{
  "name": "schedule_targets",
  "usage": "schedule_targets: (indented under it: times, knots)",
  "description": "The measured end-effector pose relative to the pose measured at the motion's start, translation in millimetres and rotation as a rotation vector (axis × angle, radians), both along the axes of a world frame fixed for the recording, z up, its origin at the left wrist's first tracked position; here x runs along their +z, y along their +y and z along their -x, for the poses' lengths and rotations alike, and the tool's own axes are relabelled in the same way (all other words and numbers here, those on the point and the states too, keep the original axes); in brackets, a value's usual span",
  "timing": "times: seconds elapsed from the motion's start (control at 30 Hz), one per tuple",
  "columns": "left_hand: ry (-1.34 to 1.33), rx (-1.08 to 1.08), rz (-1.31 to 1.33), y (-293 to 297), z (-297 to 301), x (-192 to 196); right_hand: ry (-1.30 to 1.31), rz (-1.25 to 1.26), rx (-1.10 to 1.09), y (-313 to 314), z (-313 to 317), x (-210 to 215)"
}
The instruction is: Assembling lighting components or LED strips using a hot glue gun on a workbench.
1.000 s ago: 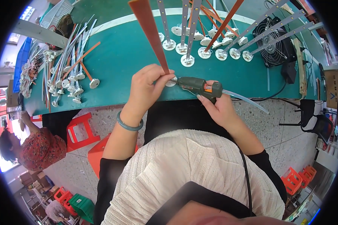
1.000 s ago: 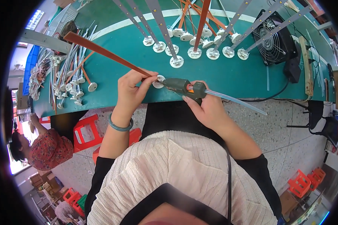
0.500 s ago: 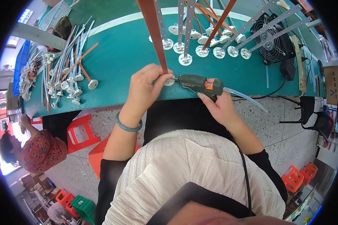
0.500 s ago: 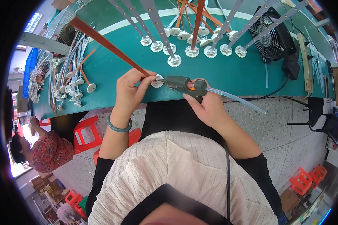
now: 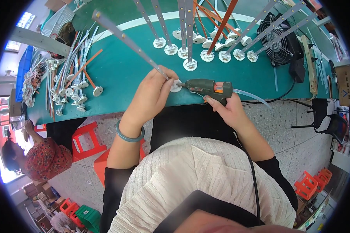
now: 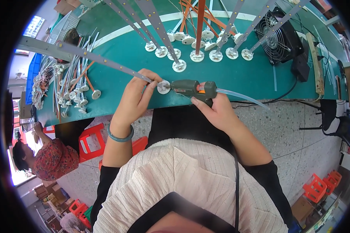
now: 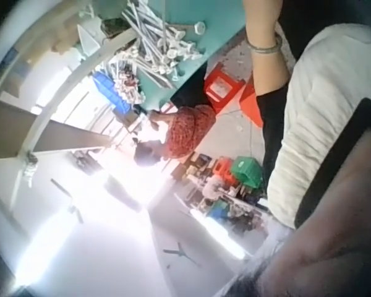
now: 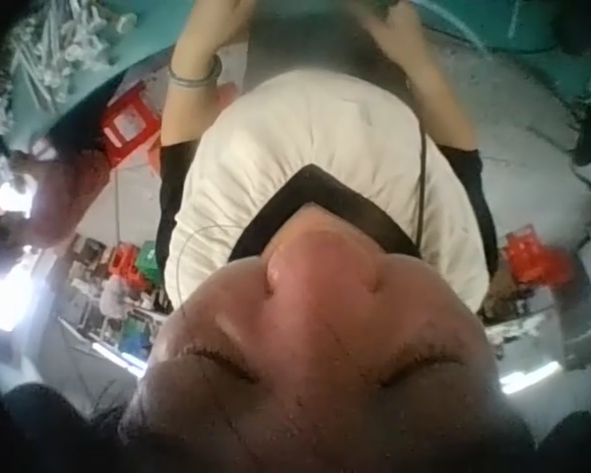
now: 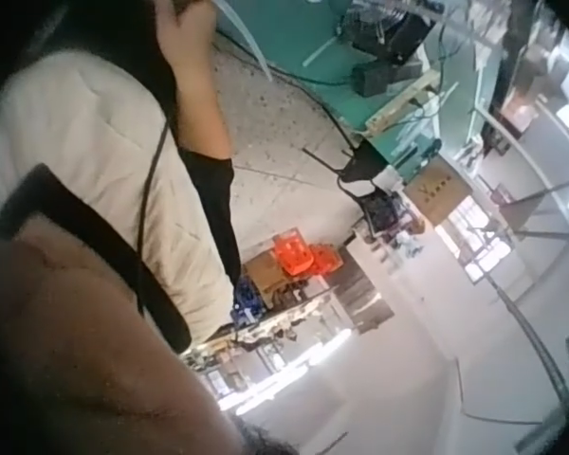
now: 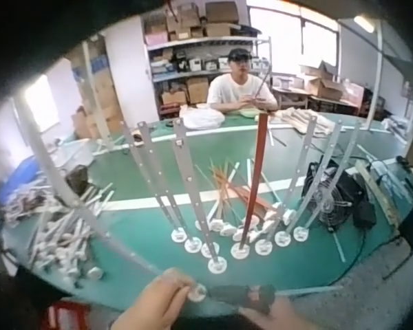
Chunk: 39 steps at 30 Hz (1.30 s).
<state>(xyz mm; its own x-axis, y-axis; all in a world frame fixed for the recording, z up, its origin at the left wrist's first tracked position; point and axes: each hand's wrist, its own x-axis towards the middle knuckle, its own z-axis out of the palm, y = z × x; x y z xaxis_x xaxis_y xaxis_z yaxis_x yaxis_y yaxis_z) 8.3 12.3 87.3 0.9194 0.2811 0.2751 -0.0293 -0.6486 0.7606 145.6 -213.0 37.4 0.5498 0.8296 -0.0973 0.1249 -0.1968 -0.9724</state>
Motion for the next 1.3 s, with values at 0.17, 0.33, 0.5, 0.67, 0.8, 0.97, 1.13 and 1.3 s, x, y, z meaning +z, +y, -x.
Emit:
schedule_targets:
  times: [0.17, 0.33, 0.5, 0.67, 0.8, 0.97, 1.13, 1.3]
  knots:
    - [-0.002, -0.047, -0.055, 0.3, -3.5, -1.8, -0.262, -0.056, 0.03, 0.3, -0.7, -3.6]
    - [0.012, -0.044, -0.08, -1.7, -4.2, -2.6, -0.354, -0.011, 0.016, 3.2, 4.5, 4.6]
    - [0.03, -0.021, -0.063, -1.1, -1.6, -5.3, -0.364, -0.005, -0.011, 4.5, 7.3, 4.0]
    - [0.013, -0.023, -0.076, -0.9, -2.6, -6.4, -0.381, 0.013, -0.038, 4.7, 8.6, 2.0]
    - [0.009, -0.026, -0.072, -1.1, -3.9, -5.7, -0.353, 0.034, -0.026, 5.6, 10.3, 3.4]
    - [0.014, -0.005, -0.047, -2.0, -3.5, -6.1, -0.346, 0.017, -0.032, 3.5, 9.0, 2.9]
    - [0.014, -0.002, -0.052, -2.5, -3.5, -6.5, -0.424, -0.019, -0.012, -0.2, 8.3, -3.8]
    - [-0.001, -0.002, -0.046, -2.8, -3.2, -7.3, -0.396, -0.017, -0.018, 0.2, 9.2, -2.7]
